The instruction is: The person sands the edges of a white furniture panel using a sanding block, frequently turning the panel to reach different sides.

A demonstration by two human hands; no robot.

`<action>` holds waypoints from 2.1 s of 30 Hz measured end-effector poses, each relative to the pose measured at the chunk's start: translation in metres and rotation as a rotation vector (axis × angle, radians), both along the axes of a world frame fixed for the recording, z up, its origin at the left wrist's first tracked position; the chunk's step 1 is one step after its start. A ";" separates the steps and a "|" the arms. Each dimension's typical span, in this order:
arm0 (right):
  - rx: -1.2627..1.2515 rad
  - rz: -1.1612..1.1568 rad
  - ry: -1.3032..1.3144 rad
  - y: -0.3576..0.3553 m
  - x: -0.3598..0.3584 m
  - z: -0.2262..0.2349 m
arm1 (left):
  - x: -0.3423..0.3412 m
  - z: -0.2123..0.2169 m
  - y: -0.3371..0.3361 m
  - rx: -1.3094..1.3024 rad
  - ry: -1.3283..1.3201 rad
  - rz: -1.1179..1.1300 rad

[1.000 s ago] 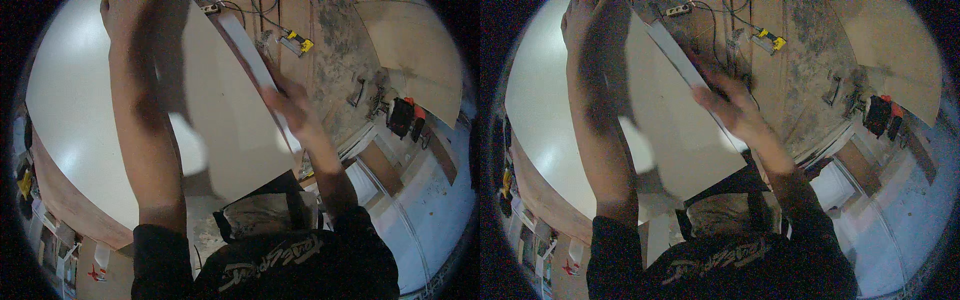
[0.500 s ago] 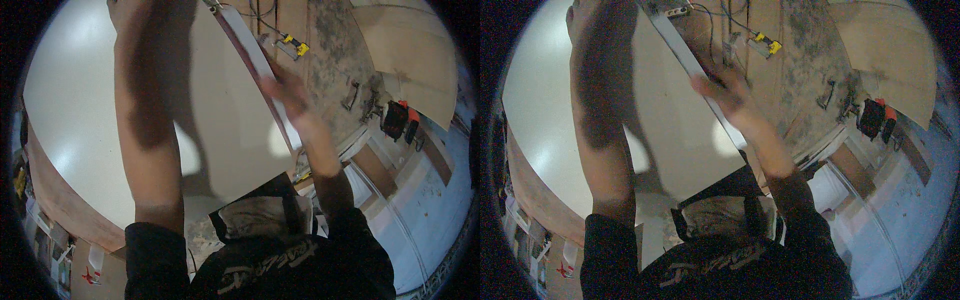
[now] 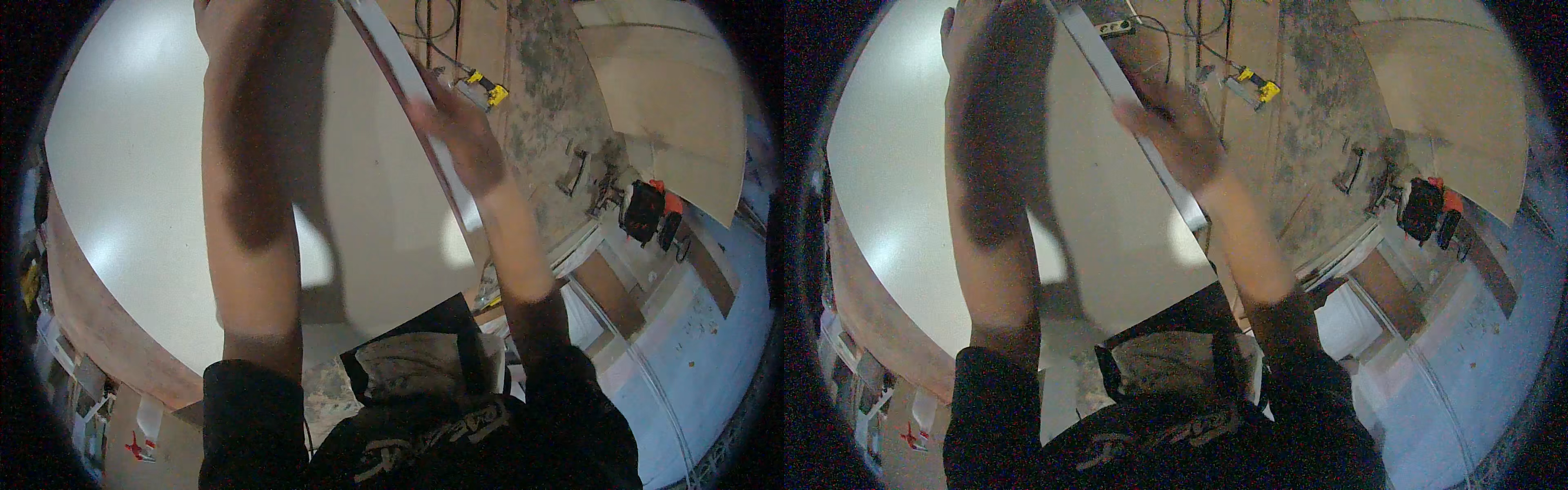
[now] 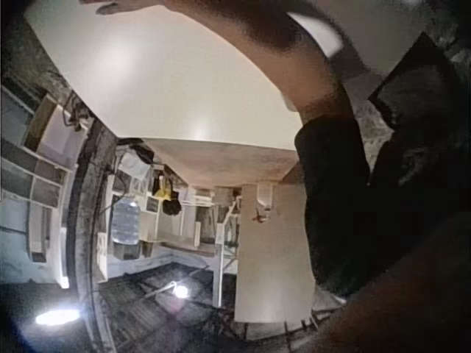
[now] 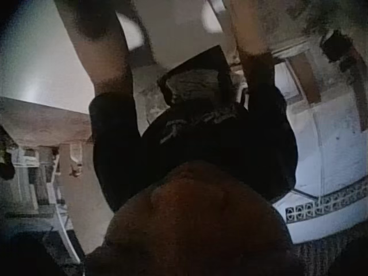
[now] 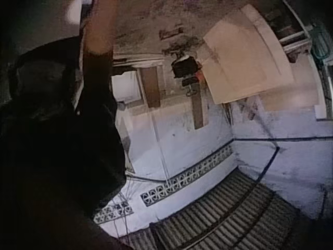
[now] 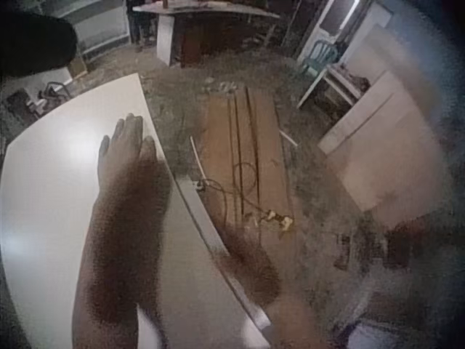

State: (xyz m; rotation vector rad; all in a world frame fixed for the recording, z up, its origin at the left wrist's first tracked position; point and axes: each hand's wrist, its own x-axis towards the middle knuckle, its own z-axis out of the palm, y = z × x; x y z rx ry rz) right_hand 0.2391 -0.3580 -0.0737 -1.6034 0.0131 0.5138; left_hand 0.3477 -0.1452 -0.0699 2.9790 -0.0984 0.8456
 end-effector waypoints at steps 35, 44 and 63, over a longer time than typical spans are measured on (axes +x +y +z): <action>0.015 0.080 0.282 -0.102 -0.151 -0.010 | 0.002 0.009 0.021 -0.290 0.065 0.151; 0.043 0.061 0.064 0.006 0.034 -0.002 | 0.008 -0.002 0.008 -0.283 -0.068 0.002; 0.071 -0.824 0.312 -0.199 -0.273 0.017 | -0.016 0.022 0.008 -0.326 0.115 -0.888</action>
